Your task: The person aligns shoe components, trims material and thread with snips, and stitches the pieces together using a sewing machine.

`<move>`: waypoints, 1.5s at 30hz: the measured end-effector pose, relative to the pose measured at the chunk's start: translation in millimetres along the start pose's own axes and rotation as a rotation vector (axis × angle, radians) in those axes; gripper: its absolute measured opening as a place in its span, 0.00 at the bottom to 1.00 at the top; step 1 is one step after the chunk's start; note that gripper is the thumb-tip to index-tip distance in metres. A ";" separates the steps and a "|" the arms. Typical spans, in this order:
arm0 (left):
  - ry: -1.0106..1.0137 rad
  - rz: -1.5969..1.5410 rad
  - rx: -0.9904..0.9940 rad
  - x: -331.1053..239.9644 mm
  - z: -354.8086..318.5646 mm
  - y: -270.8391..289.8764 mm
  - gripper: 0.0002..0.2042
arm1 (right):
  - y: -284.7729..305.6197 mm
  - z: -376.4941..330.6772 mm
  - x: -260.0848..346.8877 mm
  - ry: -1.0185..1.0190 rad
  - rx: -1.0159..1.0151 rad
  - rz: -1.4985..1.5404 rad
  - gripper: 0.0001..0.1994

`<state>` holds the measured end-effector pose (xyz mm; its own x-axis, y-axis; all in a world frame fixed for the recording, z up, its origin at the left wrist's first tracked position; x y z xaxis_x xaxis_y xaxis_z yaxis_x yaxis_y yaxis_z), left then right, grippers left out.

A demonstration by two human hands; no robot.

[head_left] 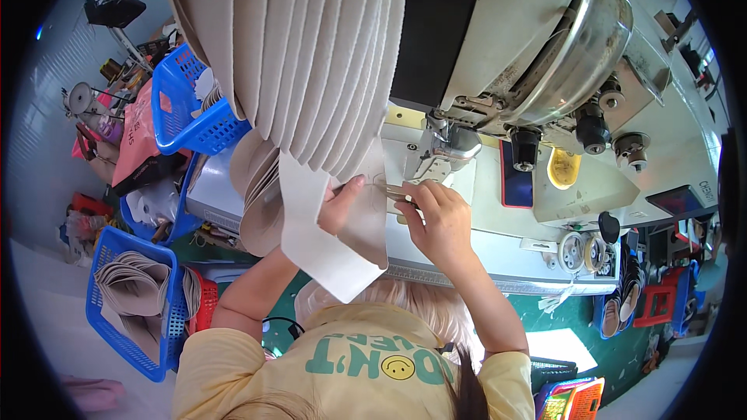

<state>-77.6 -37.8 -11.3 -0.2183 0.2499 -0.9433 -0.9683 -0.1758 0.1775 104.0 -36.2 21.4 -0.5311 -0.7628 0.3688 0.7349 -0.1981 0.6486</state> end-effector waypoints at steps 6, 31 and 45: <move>0.003 0.148 -0.070 -2.3 -5.7 -1.5 0.16 | 0.2 0.1 0.3 0.019 -0.008 0.030 0.11; -0.362 0.090 -0.302 -43.8 98.6 124.7 0.22 | 1.6 -11.5 -10.0 -0.232 0.057 0.192 0.13; 0.004 0.439 0.436 -63.2 13.1 22.2 0.26 | 2.6 -0.5 21.6 -0.062 -0.236 0.307 0.18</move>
<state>-86.9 -44.9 56.0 -0.6081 0.2384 -0.7572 -0.7490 0.1439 0.6468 94.6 -53.5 30.8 -0.2903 -0.7714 0.5663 0.9367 -0.1081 0.3329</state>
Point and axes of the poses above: each hand's wrist, its own z-axis towards the middle knuckle, its own y-axis out of the back of the hand, x = y × z, the point moved 5 cm from there along z, towards the middle knuckle, and after that the axes turned 2 degrees about y, right-handed, at the moved point
